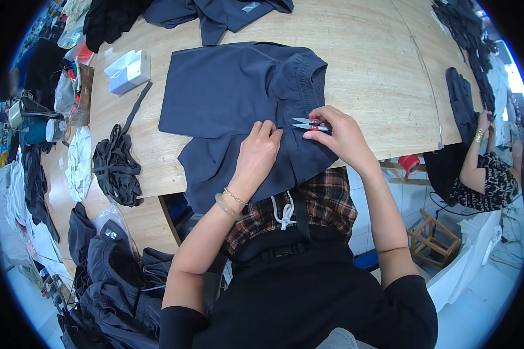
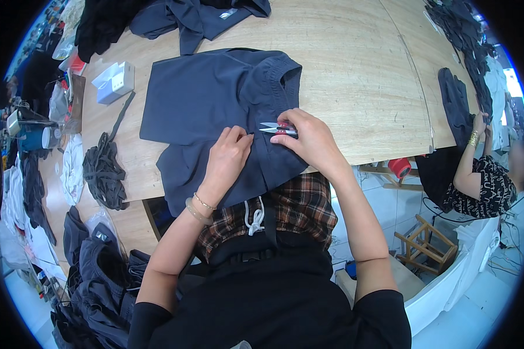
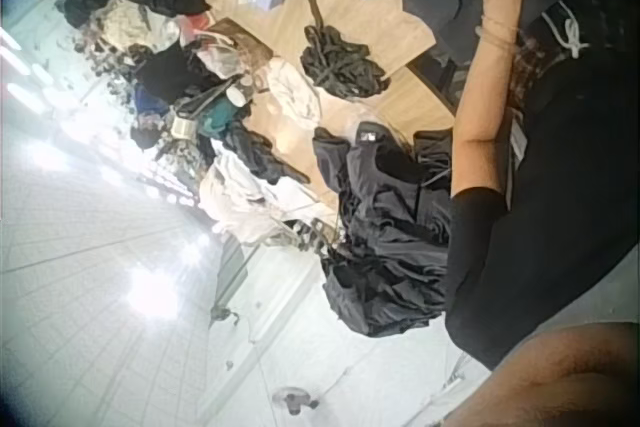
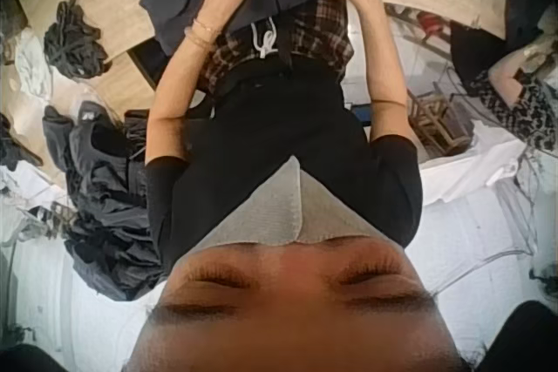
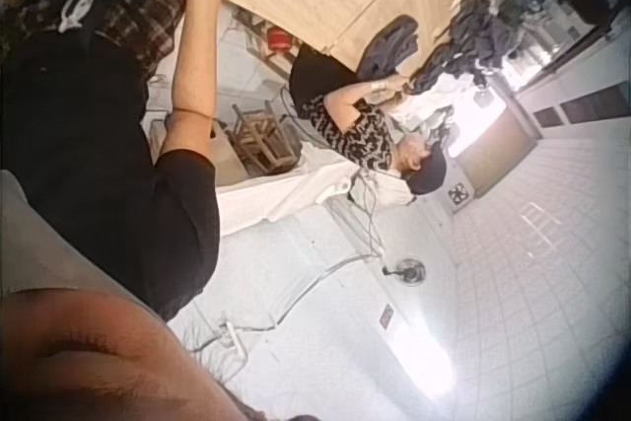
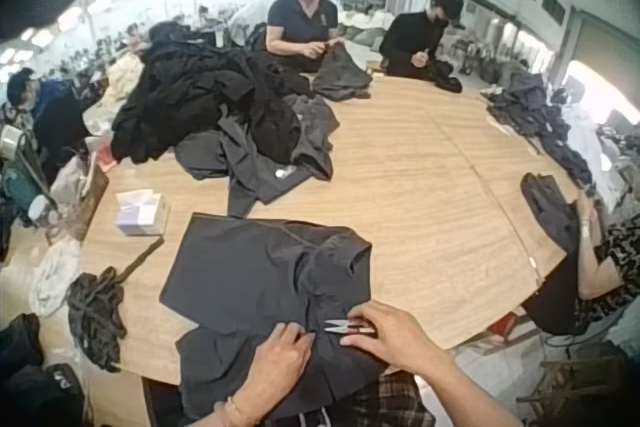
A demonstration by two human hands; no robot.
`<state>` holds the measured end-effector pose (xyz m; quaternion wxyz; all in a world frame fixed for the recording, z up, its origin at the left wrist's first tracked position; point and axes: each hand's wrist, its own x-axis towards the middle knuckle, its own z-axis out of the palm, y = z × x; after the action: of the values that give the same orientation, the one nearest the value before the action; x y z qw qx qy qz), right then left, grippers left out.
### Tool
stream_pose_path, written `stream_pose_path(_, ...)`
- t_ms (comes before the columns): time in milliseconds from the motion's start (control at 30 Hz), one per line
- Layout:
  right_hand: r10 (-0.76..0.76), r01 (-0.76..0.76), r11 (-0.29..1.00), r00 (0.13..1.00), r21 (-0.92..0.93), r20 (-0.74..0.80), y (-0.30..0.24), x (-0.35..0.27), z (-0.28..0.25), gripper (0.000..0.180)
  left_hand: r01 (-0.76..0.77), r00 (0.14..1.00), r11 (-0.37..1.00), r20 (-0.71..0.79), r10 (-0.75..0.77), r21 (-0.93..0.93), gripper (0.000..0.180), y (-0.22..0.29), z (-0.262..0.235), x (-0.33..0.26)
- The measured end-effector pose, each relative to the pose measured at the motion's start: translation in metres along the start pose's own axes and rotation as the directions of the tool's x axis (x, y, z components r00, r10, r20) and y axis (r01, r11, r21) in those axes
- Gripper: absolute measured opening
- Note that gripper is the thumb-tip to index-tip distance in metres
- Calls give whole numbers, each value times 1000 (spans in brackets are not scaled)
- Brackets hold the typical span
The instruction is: The person uses small scissors to trim loose threads and excess fabric from the waistband and seams of a pair of dark grey shorts. They repeatedly fold and unfold the garment to access different areas, cutting small bits of thread and fabric while working at a wooden table.
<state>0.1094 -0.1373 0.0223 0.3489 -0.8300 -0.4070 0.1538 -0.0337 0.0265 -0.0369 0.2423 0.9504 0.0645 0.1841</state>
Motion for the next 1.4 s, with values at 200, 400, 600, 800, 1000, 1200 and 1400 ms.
stream_pose_path(200,23,-13,994,996,-113,91,-2,2,3,31,21,999,998,-34,-22,-53,7,-3,-2,3)
stream_pose_path(400,-135,155,962,986,-224,101,-4,11,13,26,91,996,985,4,-92,-146,7,-3,-7,6)
stream_pose_path(600,-130,151,970,984,-188,121,-1,13,20,27,109,994,982,18,-108,-153,7,-4,-7,5)
stream_pose_path(800,-124,146,974,984,-173,129,-1,16,22,28,143,990,976,40,-138,-163,7,-2,-10,6)
stream_pose_path(1000,81,-73,996,983,55,-163,15,0,-10,33,440,868,849,-104,-485,-291,9,-15,-92,-19)
stream_pose_path(1200,490,-434,859,851,273,-190,94,-65,-55,27,772,560,536,-31,-828,-342,25,-100,-172,-189)
stream_pose_path(1400,313,-277,895,948,349,-50,66,-72,-21,18,724,444,122,323,-836,-679,20,-39,-107,-208)
